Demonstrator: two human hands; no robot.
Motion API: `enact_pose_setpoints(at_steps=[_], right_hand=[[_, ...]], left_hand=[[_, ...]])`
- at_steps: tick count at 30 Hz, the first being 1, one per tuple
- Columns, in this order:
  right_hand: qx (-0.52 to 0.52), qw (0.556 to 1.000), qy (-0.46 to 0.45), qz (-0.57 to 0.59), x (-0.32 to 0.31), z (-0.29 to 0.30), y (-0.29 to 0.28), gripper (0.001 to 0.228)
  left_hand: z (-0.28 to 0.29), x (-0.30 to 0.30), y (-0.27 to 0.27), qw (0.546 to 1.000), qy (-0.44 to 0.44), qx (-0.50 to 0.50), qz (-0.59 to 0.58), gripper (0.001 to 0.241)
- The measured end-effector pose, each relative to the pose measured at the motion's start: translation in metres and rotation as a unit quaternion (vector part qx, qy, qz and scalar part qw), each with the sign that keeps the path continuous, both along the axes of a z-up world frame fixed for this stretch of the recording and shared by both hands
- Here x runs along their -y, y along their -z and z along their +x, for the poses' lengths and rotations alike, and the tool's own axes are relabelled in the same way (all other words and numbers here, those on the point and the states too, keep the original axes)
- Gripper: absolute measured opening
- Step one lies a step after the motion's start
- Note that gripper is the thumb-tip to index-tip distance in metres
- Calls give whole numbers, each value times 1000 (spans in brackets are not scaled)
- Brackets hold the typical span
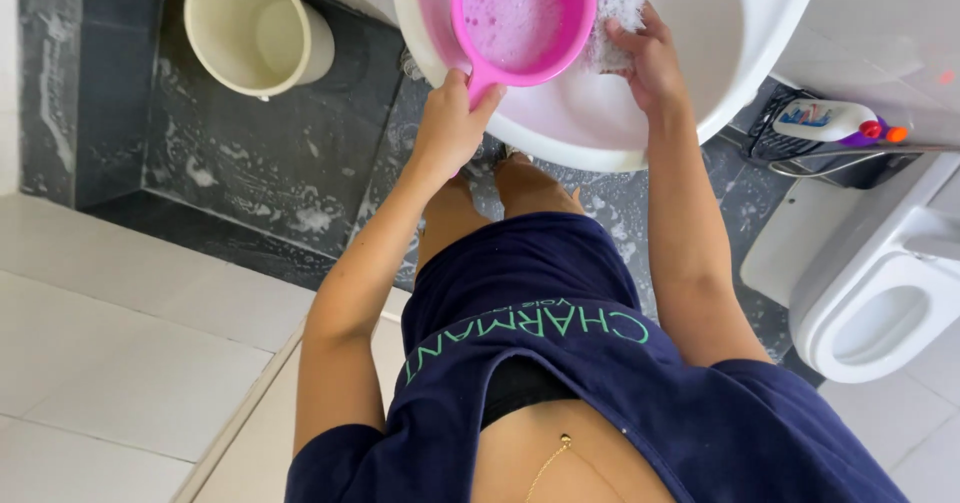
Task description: The person squats on a tiled bathroom floor and scrubs the surface with a white brush and soapy water from a pink scoop. They then rinse the brush and scoop at the sink, fill a bucket with water, and continue cleaning.
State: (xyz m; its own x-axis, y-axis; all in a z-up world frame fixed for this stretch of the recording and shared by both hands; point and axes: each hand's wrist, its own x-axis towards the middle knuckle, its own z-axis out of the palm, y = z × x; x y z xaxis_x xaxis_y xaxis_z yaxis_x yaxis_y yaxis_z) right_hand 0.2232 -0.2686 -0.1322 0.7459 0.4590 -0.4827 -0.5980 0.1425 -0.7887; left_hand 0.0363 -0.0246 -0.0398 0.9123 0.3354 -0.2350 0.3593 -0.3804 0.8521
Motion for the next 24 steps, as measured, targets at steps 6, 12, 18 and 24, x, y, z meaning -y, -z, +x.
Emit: enact_pose_setpoints(at_steps=[6, 12, 18, 24], right_hand=[[26, 999, 26, 18, -1, -7, -9, 55], [-15, 998, 67, -17, 9, 3, 6, 35], [46, 996, 66, -28, 19, 1, 25, 28], [24, 998, 51, -21, 15, -4, 4, 28]], left_hand=[[20, 18, 11, 994, -24, -102, -30, 42], [47, 17, 17, 982, -31, -175, -60, 39], [39, 4, 37, 989, 15, -138, 56, 42], [33, 21, 10, 963, 10, -58, 263, 43]])
